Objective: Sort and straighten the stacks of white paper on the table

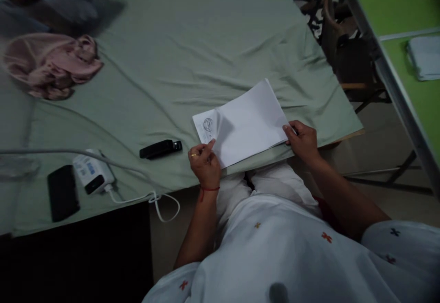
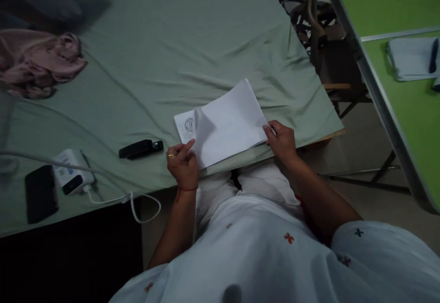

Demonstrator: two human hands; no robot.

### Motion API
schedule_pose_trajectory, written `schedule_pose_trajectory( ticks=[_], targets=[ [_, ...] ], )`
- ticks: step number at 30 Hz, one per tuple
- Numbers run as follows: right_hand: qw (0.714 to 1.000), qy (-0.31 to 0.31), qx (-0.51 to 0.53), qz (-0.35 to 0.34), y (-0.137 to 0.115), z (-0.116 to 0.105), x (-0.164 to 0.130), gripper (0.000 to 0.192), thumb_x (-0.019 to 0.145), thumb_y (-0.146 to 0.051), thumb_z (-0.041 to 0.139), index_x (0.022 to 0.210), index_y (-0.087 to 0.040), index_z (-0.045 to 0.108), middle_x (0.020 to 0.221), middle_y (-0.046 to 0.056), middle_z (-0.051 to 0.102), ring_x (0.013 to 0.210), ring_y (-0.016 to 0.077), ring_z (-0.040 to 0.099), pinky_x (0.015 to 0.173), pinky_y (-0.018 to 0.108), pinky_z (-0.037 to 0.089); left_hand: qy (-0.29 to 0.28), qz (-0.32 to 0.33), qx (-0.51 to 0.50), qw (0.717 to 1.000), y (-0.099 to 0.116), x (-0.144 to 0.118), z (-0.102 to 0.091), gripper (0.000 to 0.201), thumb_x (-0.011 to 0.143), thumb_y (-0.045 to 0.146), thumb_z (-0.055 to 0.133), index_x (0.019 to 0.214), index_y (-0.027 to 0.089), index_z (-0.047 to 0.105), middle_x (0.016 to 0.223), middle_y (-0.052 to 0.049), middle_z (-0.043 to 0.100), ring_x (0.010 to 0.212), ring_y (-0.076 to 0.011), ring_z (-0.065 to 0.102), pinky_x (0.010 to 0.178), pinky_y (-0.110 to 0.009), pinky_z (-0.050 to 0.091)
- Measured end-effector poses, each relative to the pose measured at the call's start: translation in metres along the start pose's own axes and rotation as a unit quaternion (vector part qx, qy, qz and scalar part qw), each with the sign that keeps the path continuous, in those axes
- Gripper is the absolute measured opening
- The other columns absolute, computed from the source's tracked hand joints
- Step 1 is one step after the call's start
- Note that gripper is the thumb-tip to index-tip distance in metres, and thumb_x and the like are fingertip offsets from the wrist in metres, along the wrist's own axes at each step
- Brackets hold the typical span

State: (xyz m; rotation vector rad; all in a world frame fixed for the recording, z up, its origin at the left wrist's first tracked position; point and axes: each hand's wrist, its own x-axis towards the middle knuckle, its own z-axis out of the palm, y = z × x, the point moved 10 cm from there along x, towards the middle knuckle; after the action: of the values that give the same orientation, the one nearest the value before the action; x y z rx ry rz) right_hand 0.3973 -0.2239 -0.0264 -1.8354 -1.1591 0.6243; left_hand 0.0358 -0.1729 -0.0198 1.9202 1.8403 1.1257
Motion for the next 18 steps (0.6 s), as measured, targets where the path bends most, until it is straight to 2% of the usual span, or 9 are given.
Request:
schedule_pose_trajectory(
  ticks=[4,6,10,13,15,18],
  targets=[
    [1.000,0.001,-0.004,-0.001,0.002,0.001,0.000,0.032,0.092,-0.052,0.060,0.091,-0.022,0.070,0.065,-0.002,0.064,0.050,0.0165,0.062,0.052,0.029,0.044,-0.015,0.015,0.015,1.000,0.010,0.001,-0.001,0.045,0.079,0.001,0.053,0.102,0.027,0.083,0.098,-0.007,0.060,0.097,-0.0226,0.058,0.095,-0.040,0.047],
    [1.000,0.002,-0.007,-0.001,0.002,0.001,0.000,0.032,0.092,-0.053,0.060,0.090,-0.022,0.069,0.065,-0.002,0.064,0.050,0.0165,0.062,0.053,0.029,0.045,-0.009,0.012,0.012,1.000,0.011,0.002,-0.002,0.046,0.078,0.002,0.054,0.107,0.025,0.081,0.101,-0.008,0.062,0.102,-0.0248,0.058,0.099,-0.042,0.047],
    [1.000,0.000,-0.007,-0.003,0.004,0.001,0.001,0.031,0.092,-0.052,0.059,0.090,-0.023,0.069,0.064,-0.002,0.063,0.050,0.0167,0.062,0.053,0.029,0.045,0.005,-0.022,-0.001,1.000,0.002,0.003,-0.002,0.052,0.079,0.009,0.059,0.129,0.019,0.071,0.115,-0.012,0.067,0.112,-0.0271,0.059,0.104,-0.043,0.047],
    [1.000,-0.002,-0.003,-0.006,0.005,0.002,0.001,0.031,0.093,-0.051,0.059,0.092,-0.023,0.070,0.066,-0.002,0.063,0.049,0.0166,0.062,0.054,0.030,0.045,0.021,-0.048,0.005,0.999,-0.004,0.002,-0.005,0.046,0.081,0.017,0.062,0.127,0.017,0.070,0.110,-0.012,0.070,0.106,-0.0271,0.061,0.101,-0.044,0.048],
    [1.000,-0.001,-0.003,-0.010,0.004,0.002,0.001,0.030,0.093,-0.051,0.059,0.092,-0.023,0.070,0.067,-0.002,0.064,0.049,0.0164,0.062,0.054,0.030,0.046,0.033,-0.012,0.011,0.999,0.006,-0.001,-0.011,0.032,0.086,0.019,0.059,0.114,0.018,0.074,0.102,-0.011,0.071,0.102,-0.0264,0.062,0.100,-0.045,0.047],
    [1.000,0.001,-0.008,-0.017,0.001,0.001,0.000,0.031,0.093,-0.050,0.059,0.091,-0.022,0.070,0.066,-0.002,0.063,0.048,0.0163,0.061,0.054,0.030,0.046,0.035,0.121,0.009,0.992,0.044,-0.012,-0.018,0.024,0.091,0.017,0.058,0.102,0.022,0.078,0.096,-0.009,0.074,0.099,-0.0246,0.063,0.100,-0.045,0.046]
  ],
)
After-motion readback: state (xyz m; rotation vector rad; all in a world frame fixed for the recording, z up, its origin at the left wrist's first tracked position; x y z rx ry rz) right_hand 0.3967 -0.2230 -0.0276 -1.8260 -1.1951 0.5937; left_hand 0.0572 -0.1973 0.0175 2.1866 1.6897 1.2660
